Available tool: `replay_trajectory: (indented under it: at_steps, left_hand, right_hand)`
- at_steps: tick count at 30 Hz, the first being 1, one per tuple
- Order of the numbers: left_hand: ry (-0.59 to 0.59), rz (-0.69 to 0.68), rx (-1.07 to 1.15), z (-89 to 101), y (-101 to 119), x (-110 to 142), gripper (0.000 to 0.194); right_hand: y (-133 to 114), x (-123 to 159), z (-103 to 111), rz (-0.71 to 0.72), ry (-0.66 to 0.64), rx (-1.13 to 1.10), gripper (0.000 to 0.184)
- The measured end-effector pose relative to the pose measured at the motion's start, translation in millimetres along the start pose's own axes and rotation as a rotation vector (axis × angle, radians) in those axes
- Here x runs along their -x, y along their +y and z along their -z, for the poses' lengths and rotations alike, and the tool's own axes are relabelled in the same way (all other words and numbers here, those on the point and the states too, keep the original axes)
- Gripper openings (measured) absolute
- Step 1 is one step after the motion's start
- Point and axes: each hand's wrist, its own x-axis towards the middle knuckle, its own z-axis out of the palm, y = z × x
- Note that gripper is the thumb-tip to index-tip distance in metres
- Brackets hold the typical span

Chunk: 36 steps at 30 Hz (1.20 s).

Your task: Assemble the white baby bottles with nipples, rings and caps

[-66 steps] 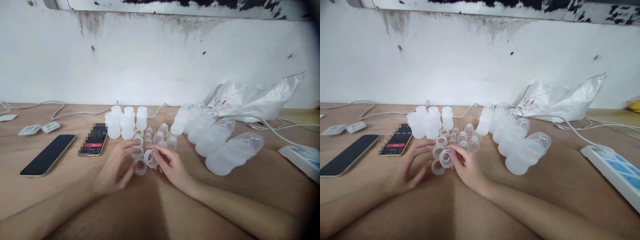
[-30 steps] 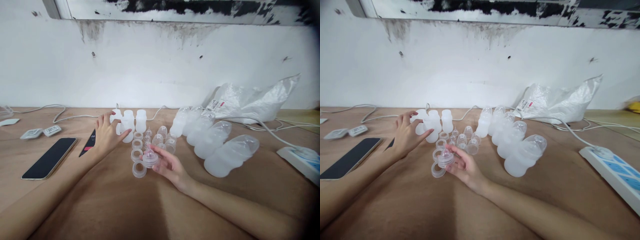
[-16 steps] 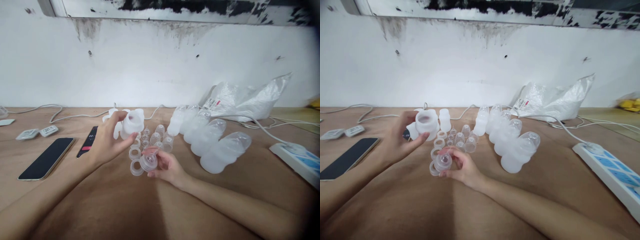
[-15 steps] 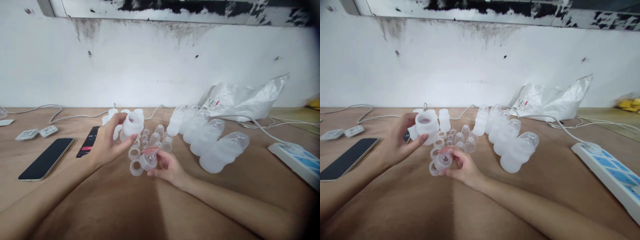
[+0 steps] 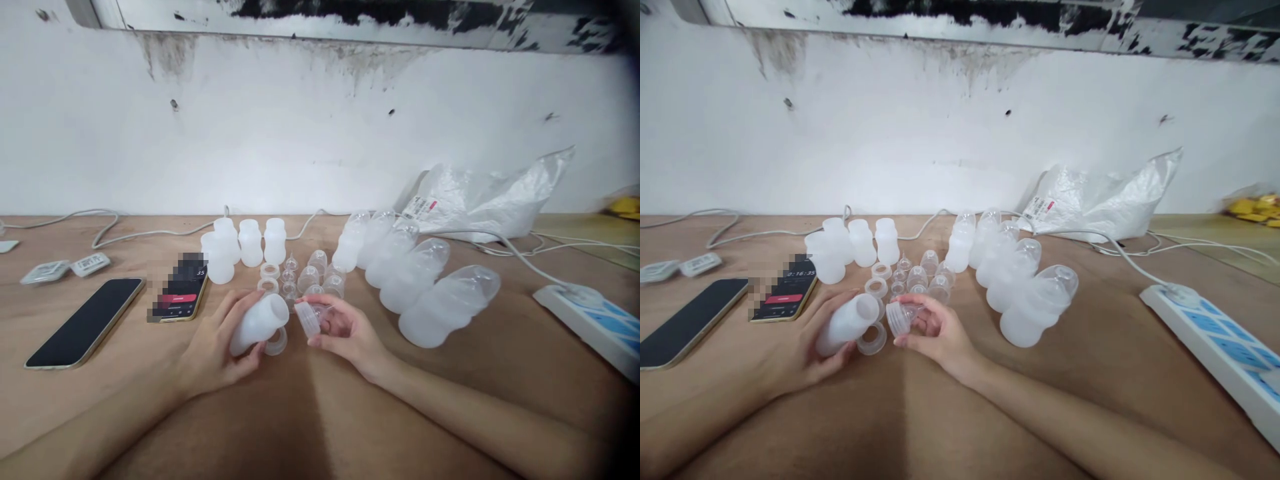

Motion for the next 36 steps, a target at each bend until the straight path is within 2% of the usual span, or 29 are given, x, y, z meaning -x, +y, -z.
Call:
replay_trajectory:
  at_steps: [6,10,12,17,22,28,36]
  left_hand:
    - [0.014,0.062,0.001,-4.7,-8.1,3.4,0.068]
    - [0.002,0.112,0.025,-2.8,-9.8,4.2,0.049]
    - [-0.008,0.079,0.004,-0.3,-7.7,2.9,0.043]
    - [0.011,-0.051,-0.031,1.5,-5.2,2.1,0.044]
    - [-0.010,-0.048,-0.023,-1.8,-7.6,4.0,0.047]
    - [-0.014,0.014,0.003,-4.2,-9.8,8.4,0.046]
    - [-0.003,-0.094,-0.003,-1.4,-7.8,7.8,0.044]
  right_hand:
    - [-0.5,-0.2,1.0,-0.011,0.014,-0.025,0.048]
    - [-0.6,0.2,1.7,-0.038,0.044,-0.042,0.048]
    - [-0.6,0.2,1.5,-0.046,0.059,-0.052,0.046]
    - [1.1,0.2,1.7,-0.029,0.034,-0.055,0.045]
    - [1.4,0.7,0.9,-0.027,-0.036,-0.064,0.044]
    - [-0.4,1.8,0.2,-0.048,-0.046,-0.011,0.043]
    - [0.1,2.0,-0.5,0.024,-0.024,0.126,0.046]
